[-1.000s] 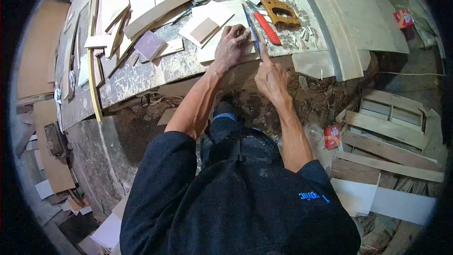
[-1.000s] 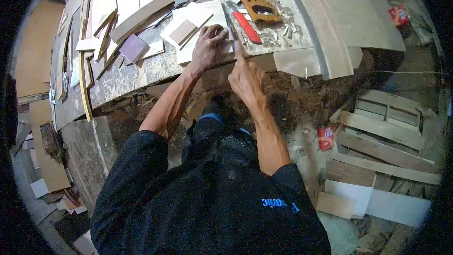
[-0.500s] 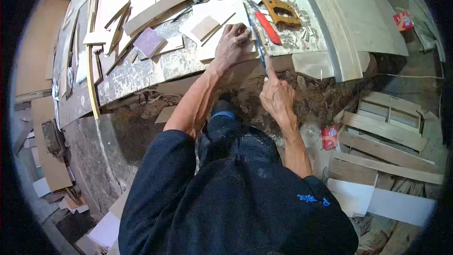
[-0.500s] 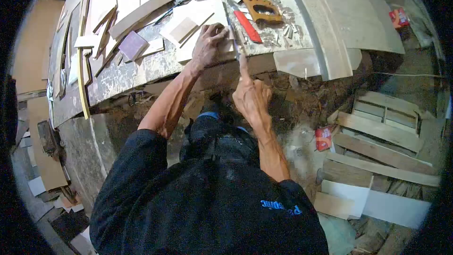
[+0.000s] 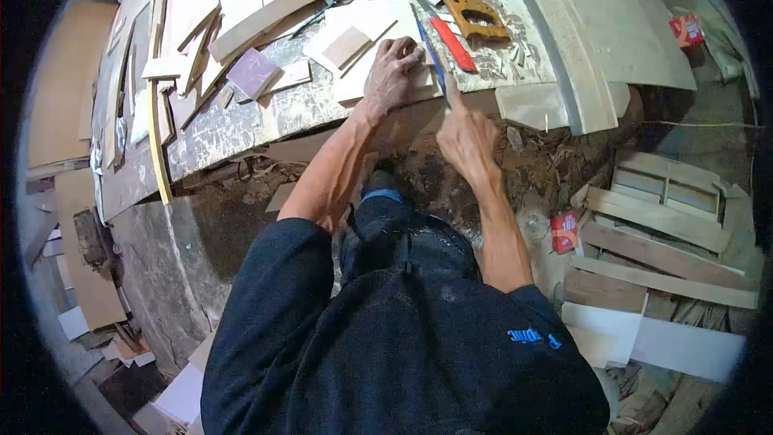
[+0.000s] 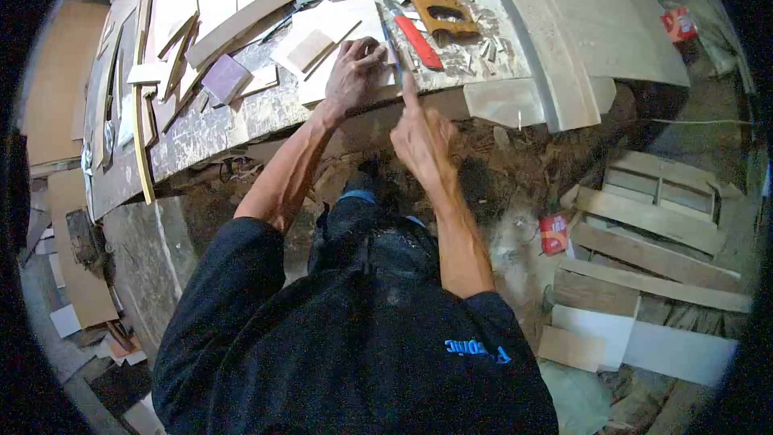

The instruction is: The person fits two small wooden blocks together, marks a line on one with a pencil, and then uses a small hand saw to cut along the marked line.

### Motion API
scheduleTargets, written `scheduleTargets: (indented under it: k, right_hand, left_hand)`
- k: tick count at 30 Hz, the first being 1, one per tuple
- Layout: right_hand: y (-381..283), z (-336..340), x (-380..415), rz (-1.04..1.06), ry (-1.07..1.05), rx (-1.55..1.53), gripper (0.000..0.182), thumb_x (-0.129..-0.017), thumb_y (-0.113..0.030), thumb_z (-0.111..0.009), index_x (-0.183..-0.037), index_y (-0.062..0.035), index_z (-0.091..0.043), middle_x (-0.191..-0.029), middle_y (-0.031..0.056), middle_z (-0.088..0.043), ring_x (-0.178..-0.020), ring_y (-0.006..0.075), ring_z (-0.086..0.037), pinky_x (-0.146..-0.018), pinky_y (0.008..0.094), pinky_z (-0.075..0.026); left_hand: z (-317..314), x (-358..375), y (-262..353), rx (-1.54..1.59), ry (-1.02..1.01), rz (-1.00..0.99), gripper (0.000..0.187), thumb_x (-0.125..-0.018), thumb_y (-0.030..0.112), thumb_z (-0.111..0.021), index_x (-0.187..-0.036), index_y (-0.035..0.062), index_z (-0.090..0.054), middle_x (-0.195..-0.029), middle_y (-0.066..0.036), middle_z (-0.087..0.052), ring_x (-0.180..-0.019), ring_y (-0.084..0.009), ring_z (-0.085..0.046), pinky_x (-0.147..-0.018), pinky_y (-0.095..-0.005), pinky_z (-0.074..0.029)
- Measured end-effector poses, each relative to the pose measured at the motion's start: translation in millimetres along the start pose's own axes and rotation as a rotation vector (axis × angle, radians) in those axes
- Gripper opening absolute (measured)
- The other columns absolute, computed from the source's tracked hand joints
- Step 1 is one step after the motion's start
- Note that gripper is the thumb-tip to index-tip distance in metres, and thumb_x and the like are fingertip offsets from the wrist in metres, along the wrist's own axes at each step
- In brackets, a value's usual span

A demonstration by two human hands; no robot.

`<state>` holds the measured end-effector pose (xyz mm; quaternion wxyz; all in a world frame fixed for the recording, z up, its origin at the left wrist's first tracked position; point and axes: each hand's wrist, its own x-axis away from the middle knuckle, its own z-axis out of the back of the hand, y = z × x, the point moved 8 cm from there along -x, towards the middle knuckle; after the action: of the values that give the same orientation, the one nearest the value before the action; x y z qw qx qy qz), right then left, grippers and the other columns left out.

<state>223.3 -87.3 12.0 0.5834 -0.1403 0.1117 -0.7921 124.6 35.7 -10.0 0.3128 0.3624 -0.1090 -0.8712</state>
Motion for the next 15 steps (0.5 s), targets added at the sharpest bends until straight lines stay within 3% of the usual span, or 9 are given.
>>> scheduleTargets:
  k: [9, 11, 14, 15]
  right_hand:
    - [2, -4, 8, 0.014, -0.009, -0.067, 0.072, -0.085, -0.013, -0.051, -0.151, -0.0183, -0.024, -0.069, 0.0279, -0.063, -0.068, 0.0472, -0.063, -0.066, 0.0565, -0.048]
    - [5, -14, -19, 0.049, 0.055, -0.027, 0.071, -0.084, -0.012, -0.05, -0.15, -0.0171, -0.027, -0.069, 0.0277, -0.063, -0.067, 0.0468, -0.063, -0.065, 0.0568, -0.047]
    - [0, -9, -23, 0.048, 0.005, -0.098, 0.071, -0.083, -0.013, -0.049, -0.151, -0.0145, -0.027, -0.074, 0.0313, -0.063, -0.072, 0.0489, -0.063, -0.074, 0.0592, -0.048]
    - [0, -6, -12, 0.017, -0.031, -0.153, 0.073, -0.081, -0.012, -0.05, -0.151, -0.0143, -0.027, -0.074, 0.0306, -0.063, -0.072, 0.0476, -0.064, -0.072, 0.0586, -0.048]
  left_hand:
    - [-13, 4, -14, -0.022, -0.033, -0.016, 0.053, -0.071, 0.024, -0.075, -0.12, 0.0085, -0.064, -0.121, -0.012, -0.056, -0.108, -0.033, -0.051, -0.093, -0.0412, -0.046]
    - [-13, 4, -14, -0.027, -0.033, -0.012, 0.051, -0.072, 0.023, -0.073, -0.121, 0.0092, -0.064, -0.122, -0.012, -0.056, -0.108, -0.033, -0.05, -0.093, -0.0407, -0.046]
    - [-12, 3, -12, -0.013, -0.017, -0.015, 0.047, -0.074, 0.021, -0.071, -0.12, 0.0102, -0.064, -0.121, -0.012, -0.056, -0.108, -0.033, -0.05, -0.094, -0.04, -0.045]
    - [-11, 3, -12, -0.006, -0.008, -0.013, 0.046, -0.075, 0.02, -0.07, -0.119, 0.0105, -0.064, -0.121, -0.012, -0.056, -0.108, -0.033, -0.05, -0.095, -0.0398, -0.044]
